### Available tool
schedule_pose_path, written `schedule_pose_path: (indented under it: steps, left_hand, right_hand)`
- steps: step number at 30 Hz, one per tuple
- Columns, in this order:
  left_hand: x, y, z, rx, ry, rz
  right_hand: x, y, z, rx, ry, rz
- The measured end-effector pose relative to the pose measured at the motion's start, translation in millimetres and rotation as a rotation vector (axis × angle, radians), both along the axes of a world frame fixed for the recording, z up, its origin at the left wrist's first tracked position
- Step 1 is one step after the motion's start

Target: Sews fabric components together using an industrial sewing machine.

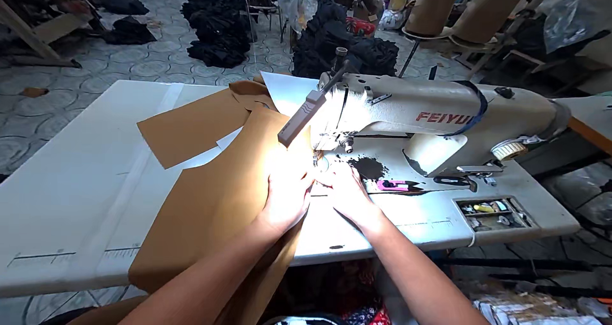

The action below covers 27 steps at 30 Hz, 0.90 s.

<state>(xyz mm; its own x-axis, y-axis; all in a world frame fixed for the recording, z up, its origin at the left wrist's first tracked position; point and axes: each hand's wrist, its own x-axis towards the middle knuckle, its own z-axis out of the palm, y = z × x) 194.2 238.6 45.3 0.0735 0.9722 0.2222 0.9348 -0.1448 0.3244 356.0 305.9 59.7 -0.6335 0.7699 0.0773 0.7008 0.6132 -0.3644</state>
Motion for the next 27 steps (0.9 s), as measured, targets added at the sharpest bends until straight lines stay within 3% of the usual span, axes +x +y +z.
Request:
schedule_pose_path:
  steps: [10, 19, 22, 24, 27]
  left_hand:
    - [-12.3, 44.2, 13.0, -0.168, -0.035, 0.039]
    - [-15.9, 46.0, 12.3, -0.217, -0.017, 0.01]
    - [-23.4, 30.7, 22.9, -0.295, 0.031, -0.002]
    - [-27.6, 6.8, 43.2, -0.327, 0.074, 0.096]
    - [-50.4, -20.1, 66.5, -0.533, 0.119, 0.29]
  right_hand:
    - [0.3, 14.9, -34.7, 0.228, 0.31, -0.048]
    - [-2.2, 15.4, -32.6, 0.189, 0.307, -0.061]
    - [-1.2, 14.1, -34.0, 0.175, 0.29, -0.061]
    - [-0.2, 15.5, -36.2, 0.217, 0.297, -0.05]
    - [-1.3, 15.8, -37.3, 0.243, 0.317, -0.052]
